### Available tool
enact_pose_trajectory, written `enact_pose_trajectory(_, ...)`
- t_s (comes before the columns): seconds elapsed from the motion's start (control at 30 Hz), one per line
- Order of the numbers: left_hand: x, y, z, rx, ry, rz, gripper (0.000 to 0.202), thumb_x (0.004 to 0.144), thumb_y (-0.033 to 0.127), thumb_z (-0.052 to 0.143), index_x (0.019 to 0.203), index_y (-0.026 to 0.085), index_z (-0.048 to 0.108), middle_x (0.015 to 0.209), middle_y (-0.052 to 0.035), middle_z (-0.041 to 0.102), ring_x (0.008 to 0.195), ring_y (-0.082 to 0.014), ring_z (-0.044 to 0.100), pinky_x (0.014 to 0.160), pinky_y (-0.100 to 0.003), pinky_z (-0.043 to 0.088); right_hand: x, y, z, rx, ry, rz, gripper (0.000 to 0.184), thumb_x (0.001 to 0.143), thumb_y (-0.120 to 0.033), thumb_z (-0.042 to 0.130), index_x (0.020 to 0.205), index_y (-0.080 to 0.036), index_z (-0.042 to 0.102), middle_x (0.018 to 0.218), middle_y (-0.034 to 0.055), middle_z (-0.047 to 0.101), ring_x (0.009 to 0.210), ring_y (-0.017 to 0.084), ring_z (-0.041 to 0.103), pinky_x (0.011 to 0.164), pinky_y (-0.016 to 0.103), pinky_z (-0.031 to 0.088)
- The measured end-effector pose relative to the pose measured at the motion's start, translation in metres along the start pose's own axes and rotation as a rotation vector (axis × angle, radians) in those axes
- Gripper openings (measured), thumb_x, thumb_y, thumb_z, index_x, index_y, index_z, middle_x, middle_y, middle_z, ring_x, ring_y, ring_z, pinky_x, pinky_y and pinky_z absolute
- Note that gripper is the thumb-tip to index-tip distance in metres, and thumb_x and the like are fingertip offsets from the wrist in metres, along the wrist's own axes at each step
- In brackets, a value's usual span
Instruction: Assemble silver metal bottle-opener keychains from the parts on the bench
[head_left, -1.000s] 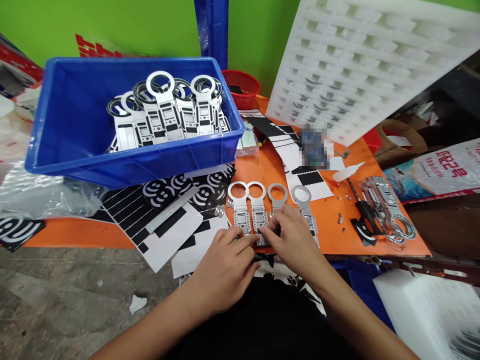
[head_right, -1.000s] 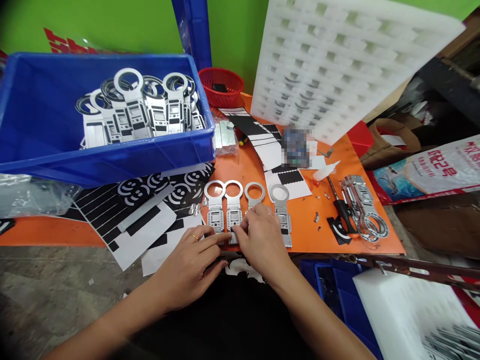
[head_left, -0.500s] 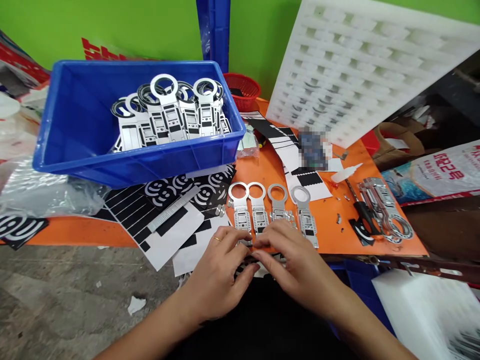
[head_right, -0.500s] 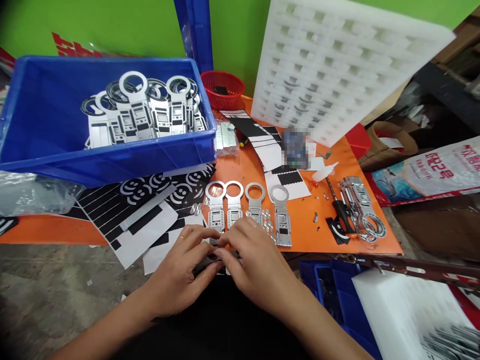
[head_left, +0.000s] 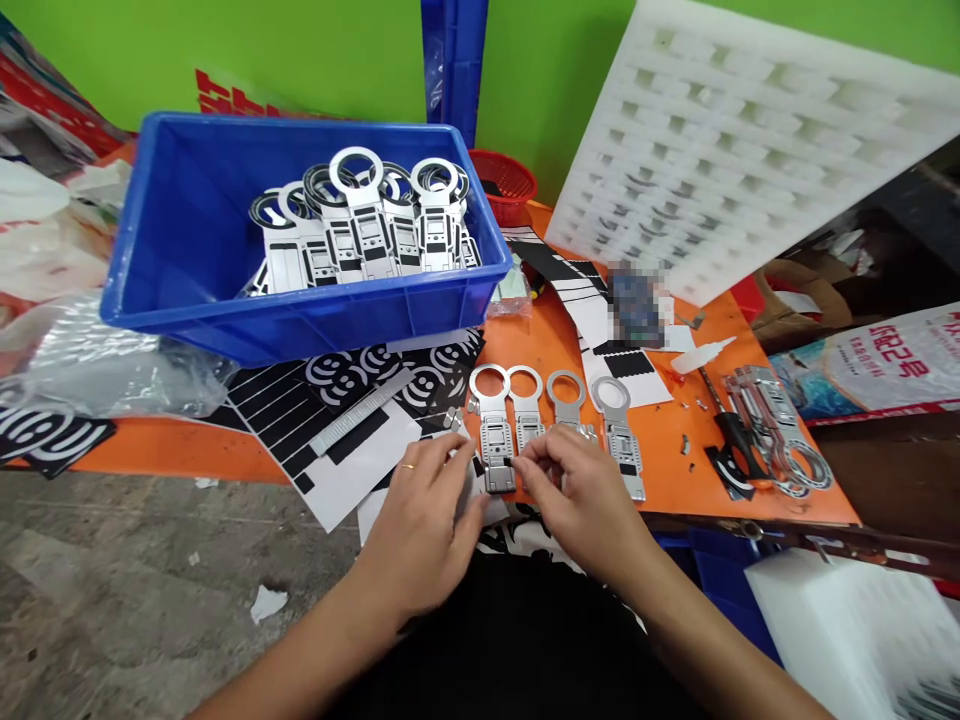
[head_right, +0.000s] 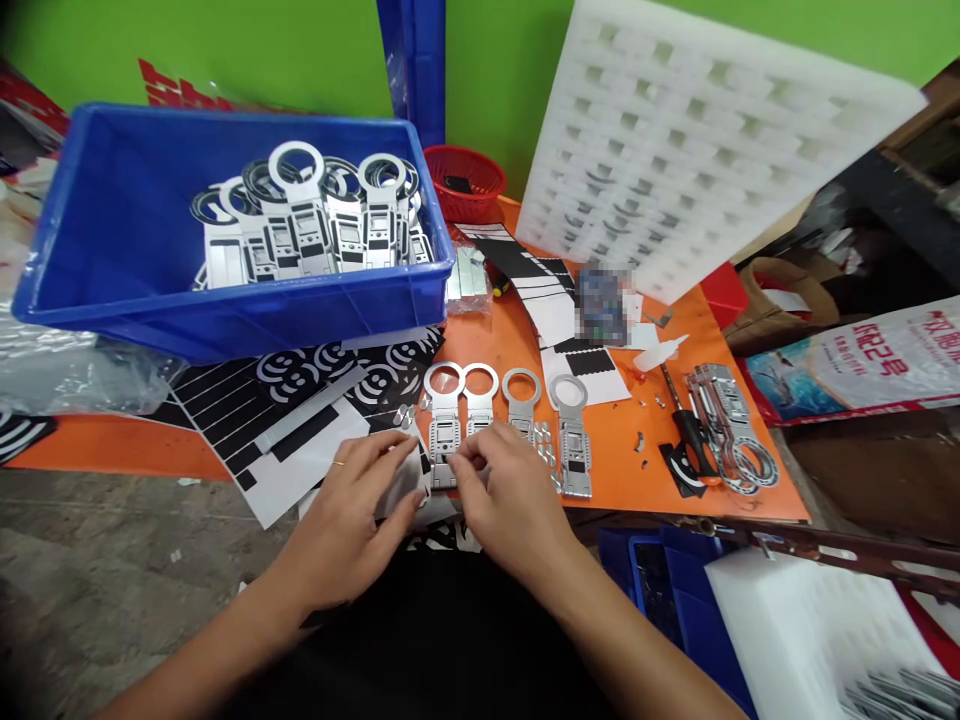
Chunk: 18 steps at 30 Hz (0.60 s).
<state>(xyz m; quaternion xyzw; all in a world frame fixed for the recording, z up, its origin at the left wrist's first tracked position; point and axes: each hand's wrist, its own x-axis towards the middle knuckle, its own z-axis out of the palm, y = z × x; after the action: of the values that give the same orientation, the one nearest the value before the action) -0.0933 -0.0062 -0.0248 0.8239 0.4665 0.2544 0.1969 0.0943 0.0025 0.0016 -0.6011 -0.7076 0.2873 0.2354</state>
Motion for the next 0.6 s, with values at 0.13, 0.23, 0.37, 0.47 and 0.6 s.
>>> enact_pose_trajectory(0.13,-0.002,-0.008,0.003,0.094,-0.005,0.039,0.033,0.089,0.011,0.052,0.121,0.012,0.057,0.118,-0.0139,0.056,0.106,-0.0288,0.047,0.09,-0.048,0.046,0.013,0.005,0.008,-0.02,-0.072,0.141,0.017,0.087,-0.024,0.056,0.071,-0.019,0.058,0.073,0.0024,0.061,0.071,0.017,0.054,0.064,0.029,0.038)
enact_pose_trajectory(0.23,-0.005,-0.007,0.007,0.09,-0.012,0.073,0.028,0.089,0.009,0.052,0.116,0.013,0.06,0.117,-0.0128,0.058,0.104,-0.0281,0.048,0.088,-0.047,0.047,0.018,0.003,0.013,-0.077,-0.113,0.164,0.019,0.087,-0.024,0.055,0.069,-0.019,0.059,0.072,0.0026,0.062,0.068,0.017,0.054,0.062,0.028,0.036)
enact_pose_trajectory(0.37,-0.006,-0.007,0.012,0.081,0.001,0.085,0.023,0.09,0.01,0.053,0.111,0.013,0.062,0.115,-0.012,0.06,0.102,-0.0273,0.048,0.086,-0.047,0.048,0.021,-0.001,0.016,-0.15,-0.119,0.162,0.02,0.088,-0.025,0.053,0.07,-0.019,0.058,0.072,0.0028,0.062,0.066,0.016,0.053,0.061,0.028,0.035)
enact_pose_trajectory(0.47,-0.006,-0.008,0.013,0.077,0.007,0.098,0.022,0.09,0.01,0.053,0.11,0.013,0.063,0.114,-0.0117,0.061,0.102,-0.0273,0.049,0.086,-0.047,0.048,0.022,-0.002,0.016,-0.21,-0.109,0.148,0.022,0.089,-0.024,0.052,0.068,-0.019,0.056,0.071,0.0031,0.061,0.066,0.016,0.053,0.06,0.027,0.034)
enact_pose_trajectory(0.6,-0.005,-0.009,0.013,0.078,0.005,0.106,0.022,0.091,0.012,0.052,0.11,0.013,0.063,0.113,-0.0119,0.062,0.101,-0.027,0.051,0.085,-0.046,0.048,0.022,-0.001,0.017,-0.247,-0.094,0.134,0.023,0.088,-0.024,0.052,0.066,-0.019,0.052,0.07,0.0029,0.06,0.065,0.016,0.052,0.06,0.027,0.034)
